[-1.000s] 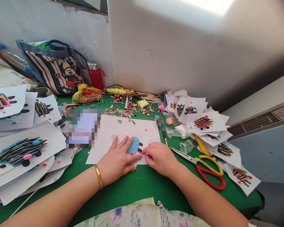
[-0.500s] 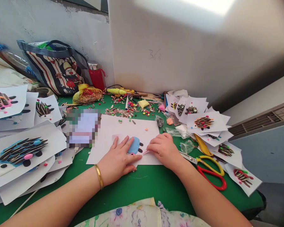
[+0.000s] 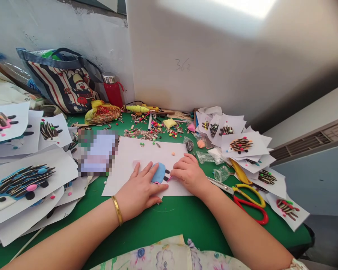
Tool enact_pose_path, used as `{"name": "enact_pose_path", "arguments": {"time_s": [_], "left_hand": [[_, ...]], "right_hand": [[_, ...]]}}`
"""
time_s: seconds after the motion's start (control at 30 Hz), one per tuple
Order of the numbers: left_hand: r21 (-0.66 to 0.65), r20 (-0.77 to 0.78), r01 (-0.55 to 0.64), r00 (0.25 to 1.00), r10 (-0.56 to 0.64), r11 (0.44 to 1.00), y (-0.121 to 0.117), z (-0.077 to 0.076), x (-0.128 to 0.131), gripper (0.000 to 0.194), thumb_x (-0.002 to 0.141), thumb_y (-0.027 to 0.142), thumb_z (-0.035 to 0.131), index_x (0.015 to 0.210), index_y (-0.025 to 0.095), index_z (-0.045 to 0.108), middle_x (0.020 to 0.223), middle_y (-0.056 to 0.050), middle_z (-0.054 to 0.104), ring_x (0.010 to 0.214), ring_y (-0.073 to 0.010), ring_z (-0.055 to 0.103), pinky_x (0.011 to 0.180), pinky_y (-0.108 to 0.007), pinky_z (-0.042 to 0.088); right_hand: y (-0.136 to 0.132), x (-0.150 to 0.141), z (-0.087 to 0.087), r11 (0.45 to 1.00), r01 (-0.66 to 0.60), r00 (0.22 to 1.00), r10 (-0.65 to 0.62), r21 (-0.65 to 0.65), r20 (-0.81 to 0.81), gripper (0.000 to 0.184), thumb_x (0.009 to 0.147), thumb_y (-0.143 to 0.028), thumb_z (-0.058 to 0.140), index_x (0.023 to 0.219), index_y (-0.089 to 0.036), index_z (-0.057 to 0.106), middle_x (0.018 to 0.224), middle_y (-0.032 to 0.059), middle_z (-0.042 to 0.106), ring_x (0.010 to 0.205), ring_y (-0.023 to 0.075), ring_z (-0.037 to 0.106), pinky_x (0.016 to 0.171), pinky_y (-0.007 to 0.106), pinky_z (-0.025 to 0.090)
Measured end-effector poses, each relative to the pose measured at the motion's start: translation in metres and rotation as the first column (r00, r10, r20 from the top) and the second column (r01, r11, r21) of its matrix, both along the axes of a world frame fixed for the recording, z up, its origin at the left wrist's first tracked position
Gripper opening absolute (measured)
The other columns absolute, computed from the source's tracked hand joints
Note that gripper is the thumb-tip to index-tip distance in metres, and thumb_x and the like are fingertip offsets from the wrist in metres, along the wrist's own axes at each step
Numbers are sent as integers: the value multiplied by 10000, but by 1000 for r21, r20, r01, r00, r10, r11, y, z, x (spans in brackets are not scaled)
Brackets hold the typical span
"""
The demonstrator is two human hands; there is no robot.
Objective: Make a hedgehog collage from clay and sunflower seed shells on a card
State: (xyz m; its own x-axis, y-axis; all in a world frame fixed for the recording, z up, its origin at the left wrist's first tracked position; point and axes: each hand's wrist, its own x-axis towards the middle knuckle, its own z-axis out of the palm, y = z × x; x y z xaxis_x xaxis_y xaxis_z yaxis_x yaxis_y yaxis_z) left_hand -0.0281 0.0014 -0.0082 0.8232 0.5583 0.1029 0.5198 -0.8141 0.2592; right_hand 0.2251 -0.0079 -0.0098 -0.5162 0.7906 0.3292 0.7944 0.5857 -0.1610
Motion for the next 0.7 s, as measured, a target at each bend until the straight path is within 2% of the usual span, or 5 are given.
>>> {"name": "enact_pose_path", "arguments": {"time_s": [0.23, 0.53, 0.7], "left_hand": [[4, 9, 2, 1000, -2, 1000, 0, -1, -1, 421, 851, 441, 685, 1266, 424, 618, 1599, -82, 265, 1421, -422, 295, 1094, -736, 149], [2, 1, -1, 1000, 1, 1000, 0, 0, 0, 430, 846, 429, 695, 1269, 426, 614, 1592, -89, 277, 1420, -429, 292, 1093, -730, 159], [0, -22, 0, 1000, 0, 1000, 0, 1, 1, 468, 846, 418, 696, 1302, 422, 588, 1586, -110, 282, 1417, -439, 294, 1085, -735, 166]], "right_hand": [[3, 1, -2, 1000, -23, 1000, 23, 15, 21, 203, 945, -180, 571, 924, -305, 730, 898, -11, 703, 946, 162, 539, 1150, 449, 203], [2, 5, 3, 999, -47, 999, 47, -8, 18, 206, 954, -180, 560, 901, -293, 724, 941, -8, 698, 967, 165, 531, 1147, 467, 215], [3, 0, 0, 994, -106, 989, 103, 25, 109, 156, 949, -193, 577, 915, -270, 708, 895, 0, 685, 946, 163, 530, 1141, 447, 258]]}}
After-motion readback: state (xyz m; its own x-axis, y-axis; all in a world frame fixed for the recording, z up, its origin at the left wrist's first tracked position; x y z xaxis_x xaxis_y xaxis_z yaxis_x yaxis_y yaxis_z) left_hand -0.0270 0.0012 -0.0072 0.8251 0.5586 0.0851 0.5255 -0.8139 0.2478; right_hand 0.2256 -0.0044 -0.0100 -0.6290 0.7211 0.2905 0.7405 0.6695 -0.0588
